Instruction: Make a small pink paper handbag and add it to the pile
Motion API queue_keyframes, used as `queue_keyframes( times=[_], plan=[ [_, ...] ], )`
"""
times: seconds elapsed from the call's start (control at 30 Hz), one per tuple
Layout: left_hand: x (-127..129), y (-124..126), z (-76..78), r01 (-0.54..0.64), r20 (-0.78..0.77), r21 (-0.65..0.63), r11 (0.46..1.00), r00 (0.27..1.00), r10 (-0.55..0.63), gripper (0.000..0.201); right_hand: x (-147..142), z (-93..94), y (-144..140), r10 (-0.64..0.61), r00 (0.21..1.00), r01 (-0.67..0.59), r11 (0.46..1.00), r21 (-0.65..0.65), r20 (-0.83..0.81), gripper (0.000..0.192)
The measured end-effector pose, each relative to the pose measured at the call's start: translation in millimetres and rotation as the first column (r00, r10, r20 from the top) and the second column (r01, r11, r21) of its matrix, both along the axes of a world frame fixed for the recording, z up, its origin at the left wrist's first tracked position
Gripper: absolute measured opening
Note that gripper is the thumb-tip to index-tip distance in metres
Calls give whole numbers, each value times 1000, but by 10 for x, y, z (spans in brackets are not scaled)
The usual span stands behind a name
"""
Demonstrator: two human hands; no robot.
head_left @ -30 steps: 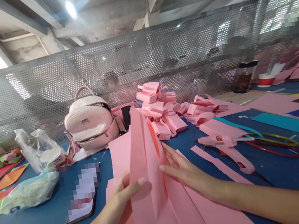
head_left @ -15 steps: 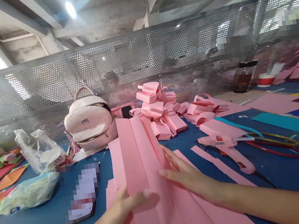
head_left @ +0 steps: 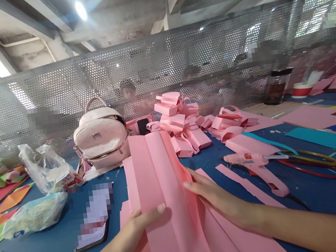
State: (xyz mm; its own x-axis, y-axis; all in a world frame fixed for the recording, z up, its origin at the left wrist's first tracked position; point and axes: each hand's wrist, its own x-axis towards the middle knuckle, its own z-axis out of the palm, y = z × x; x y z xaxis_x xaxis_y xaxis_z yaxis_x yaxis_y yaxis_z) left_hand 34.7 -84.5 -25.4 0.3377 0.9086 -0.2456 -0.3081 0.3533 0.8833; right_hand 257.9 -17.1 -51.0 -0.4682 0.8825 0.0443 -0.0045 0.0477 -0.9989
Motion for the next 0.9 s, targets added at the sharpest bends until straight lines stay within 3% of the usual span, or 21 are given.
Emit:
queue_keyframes(
  times=[0.1,0.17,0.4,0.57,0.9],
  plan=[
    [-100,107,38,0,-58,-6,1000,998,0,48,-29,120,0,36,981,-78,973,-217,-192,55],
    [-185,188,55,-12,-102,-13,1000,995,11,49,-40,159,14,27,957,-111,954,-278,-289,50],
    [-415,375,-25,-240,-236,-4,971,943,233,39,-28,98,107,-111,958,11,935,-354,-263,32],
    [-465,398,-51,-189,-244,14,982,952,187,39,-14,118,112,-84,975,13,947,-321,-208,22],
    [-574,419,88,15,-277,114,993,961,17,43,41,141,166,-96,988,61,962,-266,-118,28]
  ],
)
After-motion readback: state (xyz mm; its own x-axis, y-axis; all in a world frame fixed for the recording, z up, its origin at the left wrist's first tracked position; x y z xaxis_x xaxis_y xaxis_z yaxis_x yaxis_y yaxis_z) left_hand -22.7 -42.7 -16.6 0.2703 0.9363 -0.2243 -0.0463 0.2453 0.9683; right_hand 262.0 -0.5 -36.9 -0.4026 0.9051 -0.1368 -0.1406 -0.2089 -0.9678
